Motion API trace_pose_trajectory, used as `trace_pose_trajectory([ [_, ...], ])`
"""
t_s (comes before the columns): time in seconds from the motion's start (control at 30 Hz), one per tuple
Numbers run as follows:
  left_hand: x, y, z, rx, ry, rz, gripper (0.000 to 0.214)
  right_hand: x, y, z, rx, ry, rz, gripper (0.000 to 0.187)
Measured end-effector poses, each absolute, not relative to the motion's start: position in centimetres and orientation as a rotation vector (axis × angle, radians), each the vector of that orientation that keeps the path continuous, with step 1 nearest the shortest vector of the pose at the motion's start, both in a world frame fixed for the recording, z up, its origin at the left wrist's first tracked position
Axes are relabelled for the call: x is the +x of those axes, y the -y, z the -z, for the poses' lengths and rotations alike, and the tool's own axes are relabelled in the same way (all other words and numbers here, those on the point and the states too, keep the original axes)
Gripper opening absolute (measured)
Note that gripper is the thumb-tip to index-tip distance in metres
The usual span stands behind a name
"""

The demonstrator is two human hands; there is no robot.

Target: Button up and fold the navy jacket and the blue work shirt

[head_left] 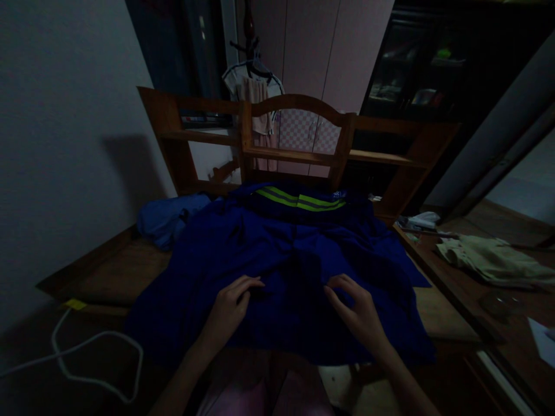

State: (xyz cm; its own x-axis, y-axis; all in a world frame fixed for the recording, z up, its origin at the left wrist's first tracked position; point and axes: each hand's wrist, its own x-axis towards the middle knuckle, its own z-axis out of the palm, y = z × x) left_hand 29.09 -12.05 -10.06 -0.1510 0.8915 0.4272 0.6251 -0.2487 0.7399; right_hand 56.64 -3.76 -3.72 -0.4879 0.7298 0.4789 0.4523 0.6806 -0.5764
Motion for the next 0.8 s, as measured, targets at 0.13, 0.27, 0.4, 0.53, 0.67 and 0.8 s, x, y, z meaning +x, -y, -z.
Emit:
trace_pose_trajectory([
  [0.13, 28.7, 13.7, 9.6, 1.855, -1.741, -1.4, 0.038, 56.2, 6.2, 5.7, -0.88, 2.206, -0.391, 0.013],
  [0.27, 29.0, 14.6, 8.9, 2.012, -1.798, -1.292, 0.036, 54.8, 7.7, 7.5, -0.857, 2.224, -0.406, 0.023],
  [0.4, 31.4, 14.9, 8.0, 1.936, -1.772, -1.247, 0.033, 53.3, 8.1, 8.1, -0.844, 2.199, -0.442, 0.029],
  [0.53, 34.5, 14.2, 7.8, 1.73, -1.814, -1.382, 0.031, 52.4, 7.9, 8.0, -0.835, 2.225, -0.498, 0.025],
  [0.67, 36.4, 12.9, 8.8, 1.521, -1.782, -1.47, 0.035, 52.3, 7.7, 8.1, -0.859, 2.258, -0.597, 0.023],
  [0.8, 36.5, 11.7, 10.1, 1.459, -1.854, -1.392, 0.035, 52.5, 7.5, 8.2, -0.869, 2.284, -0.612, 0.025],
])
